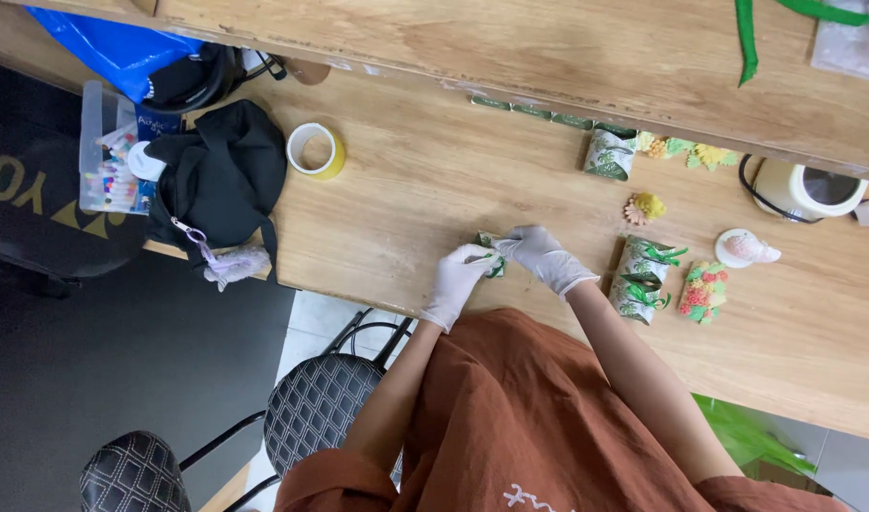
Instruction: Bundling small green wrapped items together using green ties.
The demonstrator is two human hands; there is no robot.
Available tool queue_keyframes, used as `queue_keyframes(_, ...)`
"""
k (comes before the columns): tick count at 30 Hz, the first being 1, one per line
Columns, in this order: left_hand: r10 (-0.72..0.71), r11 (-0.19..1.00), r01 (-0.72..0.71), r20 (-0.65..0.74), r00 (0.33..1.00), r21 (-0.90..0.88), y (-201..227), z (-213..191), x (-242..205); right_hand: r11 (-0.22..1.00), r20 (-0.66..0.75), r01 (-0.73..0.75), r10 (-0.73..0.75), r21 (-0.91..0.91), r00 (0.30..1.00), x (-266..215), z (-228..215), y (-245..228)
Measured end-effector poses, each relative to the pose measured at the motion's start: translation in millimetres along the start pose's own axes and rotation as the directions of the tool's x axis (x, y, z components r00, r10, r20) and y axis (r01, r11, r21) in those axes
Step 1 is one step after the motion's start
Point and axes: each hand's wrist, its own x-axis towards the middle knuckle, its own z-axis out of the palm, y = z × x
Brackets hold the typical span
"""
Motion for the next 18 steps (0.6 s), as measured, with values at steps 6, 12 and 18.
queue_keyframes(6,-0.149,0.976,0.139,-0.05,0.988,-0.168,-41.6,4.2,15.3,0.999,0.057,-0.047,0.045,0.023,0.997,12.8,5.5,27.4)
queue_keyframes(12,-0.172,0.957,0.163,-0.014,0.985,-0.239,-29.7,11.6,15.8,0.985,-0.013,-0.051,0.05,-0.166,0.999,-3.4,-8.6,-14.8)
queue_keyframes(18,-0.112,0.993,0.111,-0.02,0.994,-0.045,4.1,22.5,10.1,0.964,-0.035,-0.066,0.059,-0.256,0.998,1.4,-8.1,-15.4)
